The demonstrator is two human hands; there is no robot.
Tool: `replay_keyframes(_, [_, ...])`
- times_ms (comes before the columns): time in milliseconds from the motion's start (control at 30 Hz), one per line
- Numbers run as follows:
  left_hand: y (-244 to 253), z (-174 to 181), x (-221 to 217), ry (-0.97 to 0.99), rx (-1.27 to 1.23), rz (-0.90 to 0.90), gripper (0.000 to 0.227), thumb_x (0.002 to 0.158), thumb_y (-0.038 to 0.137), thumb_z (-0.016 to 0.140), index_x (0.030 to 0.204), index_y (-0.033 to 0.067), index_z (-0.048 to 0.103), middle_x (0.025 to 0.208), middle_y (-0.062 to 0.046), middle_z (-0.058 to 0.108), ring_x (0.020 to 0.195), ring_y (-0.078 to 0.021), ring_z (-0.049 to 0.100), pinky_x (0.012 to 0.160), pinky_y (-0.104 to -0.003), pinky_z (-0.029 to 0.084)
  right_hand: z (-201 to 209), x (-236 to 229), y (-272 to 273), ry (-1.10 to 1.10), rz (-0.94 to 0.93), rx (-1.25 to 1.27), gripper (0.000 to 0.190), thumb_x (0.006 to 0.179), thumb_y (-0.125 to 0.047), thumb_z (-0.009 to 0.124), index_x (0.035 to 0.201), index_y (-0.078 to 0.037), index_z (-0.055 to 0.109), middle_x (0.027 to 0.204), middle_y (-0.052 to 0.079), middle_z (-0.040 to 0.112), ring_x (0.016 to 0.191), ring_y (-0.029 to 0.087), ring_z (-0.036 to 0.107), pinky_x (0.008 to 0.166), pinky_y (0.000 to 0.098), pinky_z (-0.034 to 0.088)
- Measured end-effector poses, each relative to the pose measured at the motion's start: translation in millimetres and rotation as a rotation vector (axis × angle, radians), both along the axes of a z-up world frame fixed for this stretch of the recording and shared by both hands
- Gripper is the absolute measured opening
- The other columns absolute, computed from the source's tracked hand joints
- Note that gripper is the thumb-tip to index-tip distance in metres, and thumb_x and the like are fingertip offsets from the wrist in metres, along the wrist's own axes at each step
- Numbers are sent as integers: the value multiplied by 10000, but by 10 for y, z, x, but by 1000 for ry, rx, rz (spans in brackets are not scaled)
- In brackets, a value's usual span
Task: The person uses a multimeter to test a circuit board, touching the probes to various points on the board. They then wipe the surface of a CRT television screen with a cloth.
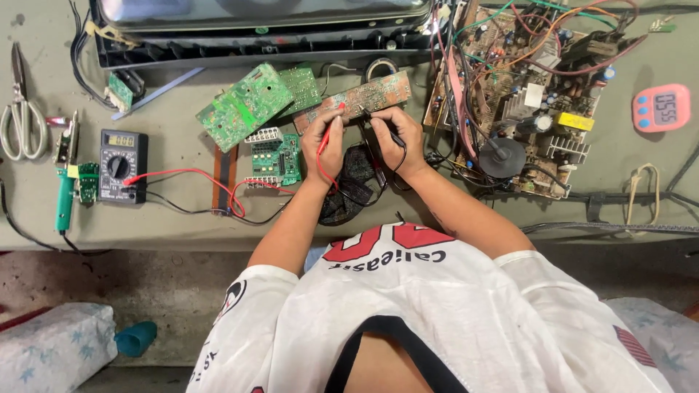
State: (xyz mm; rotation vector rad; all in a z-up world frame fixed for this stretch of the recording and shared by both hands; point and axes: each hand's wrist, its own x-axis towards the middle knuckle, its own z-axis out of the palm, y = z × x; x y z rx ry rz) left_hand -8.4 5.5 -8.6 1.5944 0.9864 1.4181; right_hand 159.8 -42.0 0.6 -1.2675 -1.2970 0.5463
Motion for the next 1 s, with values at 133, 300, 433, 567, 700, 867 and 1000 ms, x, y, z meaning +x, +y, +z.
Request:
replay_keyframes(133, [-18,39,46,20,15,56,164,1002,106,638,1092,90,775,858,-121,769,784,-233,738,748,-376,575,-14,21,-3,-21,-24,15,155,1036,-182,683,1068,-47,754,855,194,712,842,369,718,745,423,548])
replay_keyframes(300, [18,5,57,53,44,22,154,997,130,649,1076,117,781,851,-106,771,821,-302,741,782,-415,572,-77,32,21,12,-14,29,149,1042,-168,686,1050,-36,755,832,175,721,804,284,718,719,381,540])
replay_keyframes(433, [-7,41,67,38,19,11,149,1008,135,643,1076,128,775,847,-83,772,819,-266,740,783,-402,568,-81,36,34,22,-41,45,145,1041,-156,686,1083,-23,726,861,168,717,837,230,689,745,375,531])
replay_keyframes(567, [5,30,73,58,28,-10,137,1002,145,660,1076,132,775,856,-81,773,845,-288,744,799,-403,568,-14,21,23,18,-35,51,119,1037,-144,697,1059,-37,742,862,176,724,821,302,713,738,386,537])
replay_keyframes(700, [13,28,57,71,35,-34,134,998,129,662,1068,121,776,857,-91,773,848,-308,745,804,-419,567,-50,54,23,-39,-69,72,124,1003,-148,727,1079,-50,735,915,171,724,868,353,721,774,406,547])
replay_keyframes(867, [16,33,42,77,48,-70,138,1005,117,656,1084,103,767,881,-113,771,876,-322,741,822,-436,559,-56,24,9,-14,-106,80,126,974,-148,749,1067,-64,755,910,165,725,871,355,722,786,401,548])
replay_keyframes(1000, [6,100,55,67,27,-71,142,1008,107,647,1084,94,765,866,-111,768,831,-276,732,789,-407,557,1,23,15,-4,-117,91,144,994,-173,720,1094,-72,744,940,144,739,882,356,720,799,412,552])
